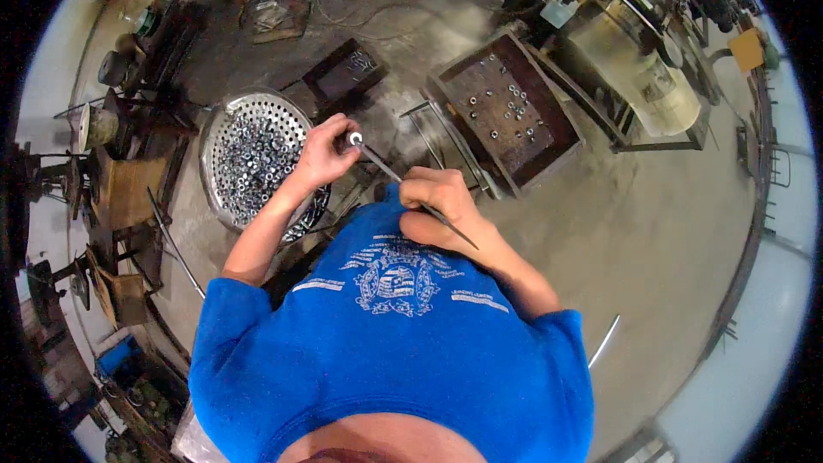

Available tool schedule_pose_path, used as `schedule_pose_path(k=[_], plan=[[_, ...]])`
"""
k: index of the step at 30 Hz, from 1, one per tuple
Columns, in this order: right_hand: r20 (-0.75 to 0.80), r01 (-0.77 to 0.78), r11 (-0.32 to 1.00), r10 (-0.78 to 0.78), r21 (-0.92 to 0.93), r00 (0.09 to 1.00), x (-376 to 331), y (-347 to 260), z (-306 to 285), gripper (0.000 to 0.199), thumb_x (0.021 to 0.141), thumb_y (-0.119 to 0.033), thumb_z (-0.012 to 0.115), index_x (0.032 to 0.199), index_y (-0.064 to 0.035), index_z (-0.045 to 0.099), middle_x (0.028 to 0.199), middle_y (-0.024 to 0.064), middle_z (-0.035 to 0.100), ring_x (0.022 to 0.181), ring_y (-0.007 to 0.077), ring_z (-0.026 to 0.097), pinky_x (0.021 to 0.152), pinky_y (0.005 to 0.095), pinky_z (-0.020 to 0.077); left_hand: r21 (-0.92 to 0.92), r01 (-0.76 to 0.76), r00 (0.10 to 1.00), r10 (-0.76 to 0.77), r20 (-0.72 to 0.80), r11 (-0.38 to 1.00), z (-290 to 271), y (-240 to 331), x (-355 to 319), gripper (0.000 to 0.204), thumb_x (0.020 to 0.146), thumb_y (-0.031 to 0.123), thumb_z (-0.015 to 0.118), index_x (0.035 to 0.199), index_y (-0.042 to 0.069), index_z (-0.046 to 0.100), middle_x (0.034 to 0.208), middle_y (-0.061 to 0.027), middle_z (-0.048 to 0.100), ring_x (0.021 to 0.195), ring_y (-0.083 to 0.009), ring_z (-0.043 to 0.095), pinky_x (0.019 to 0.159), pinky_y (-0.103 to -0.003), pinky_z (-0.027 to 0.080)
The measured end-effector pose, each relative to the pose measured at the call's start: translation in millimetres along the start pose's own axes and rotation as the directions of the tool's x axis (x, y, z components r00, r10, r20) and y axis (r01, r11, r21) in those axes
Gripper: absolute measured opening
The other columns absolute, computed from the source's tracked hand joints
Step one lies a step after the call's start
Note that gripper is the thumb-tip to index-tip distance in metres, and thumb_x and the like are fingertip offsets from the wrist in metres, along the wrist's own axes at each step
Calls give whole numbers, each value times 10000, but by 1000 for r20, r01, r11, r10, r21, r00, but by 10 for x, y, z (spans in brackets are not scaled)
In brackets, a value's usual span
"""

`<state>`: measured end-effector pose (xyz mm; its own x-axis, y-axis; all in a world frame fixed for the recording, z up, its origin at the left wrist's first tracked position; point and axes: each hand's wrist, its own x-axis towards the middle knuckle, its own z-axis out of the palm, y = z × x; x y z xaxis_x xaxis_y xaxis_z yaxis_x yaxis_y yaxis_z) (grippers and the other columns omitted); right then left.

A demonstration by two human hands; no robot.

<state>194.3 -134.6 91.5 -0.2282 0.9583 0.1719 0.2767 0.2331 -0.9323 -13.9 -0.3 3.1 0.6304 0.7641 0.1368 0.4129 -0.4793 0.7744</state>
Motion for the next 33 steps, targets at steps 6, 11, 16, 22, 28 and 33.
schedule_pose_path(k=[6, 11, 16, 22, 28, 33], plan=[[-18, -40, 998, 40, -38, 999, -29, 73, 31, 159, 616, -76, 609, 653, -14, 467, 642, 132, 450, 561, 314, 457, 511, 379, 341, 145, -193, 980, 196, -11, 971, 91, 61, 42, 243, 637, 50, 676, 869, 52, 604, 759, -99, 547, 652, -294, 594, 555, -381, 475], [-17, -31, 990, 29, -136, 999, 63, 423, 52, 147, 639, -98, 616, 677, -24, 495, 653, 151, 482, 614, 364, 504, 539, 423, 379, 143, -397, 918, 395, 42, 907, 345, 218, 157, 294, 617, 66, 698, 900, 70, 615, 768, -88, 557, 633, -275, 597, 529, -368, 466], [-175, -129, 948, 80, -290, 981, -205, 559, -171, 169, 668, -153, 622, 691, -27, 510, 662, 151, 490, 620, 364, 520, 534, 413, 393, 125, -293, 943, 265, 202, 948, 863, 93, 539, 256, 667, 133, 683, 911, 75, 635, 801, -102, 629, 715, -288, 640, 622, -389, 510], [-593, -464, 886, 368, -10, 716, -967, 538, -506, 104, 649, -56, 571, 648, 14, 494, 612, 68, 439, 583, 128, 432, 525, 279, 355, 143, -220, 933, 165, 321, 965, 1832, -88, 1241, 358, 728, 202, 655, 1068, 106, 601, 960, -143, 650, 929, -340, 614, 760, -461, 494], [-633, -498, 866, 363, -41, 684, -1108, 702, -463, 58, 652, -12, 524, 631, -1, 471, 597, 50, 450, 593, 104, 416, 536, 254, 343, 44, -49, 941, 31, 337, 998, 1782, -147, 1166, 435, 775, 287, 666, 1155, 103, 564, 1004, -158, 657, 930, -344, 623, 759, -454, 497], [-528, -468, 879, 355, -93, 772, -942, 613, -345, 71, 632, 41, 486, 616, -7, 436, 587, 45, 438, 583, 105, 400, 532, 251, 331, 158, 180, 946, -215, 244, 971, 594, -589, 525, 330, 810, 289, 635, 1065, 80, 652, 936, -151, 679, 861, -306, 656, 758, -408, 522]])
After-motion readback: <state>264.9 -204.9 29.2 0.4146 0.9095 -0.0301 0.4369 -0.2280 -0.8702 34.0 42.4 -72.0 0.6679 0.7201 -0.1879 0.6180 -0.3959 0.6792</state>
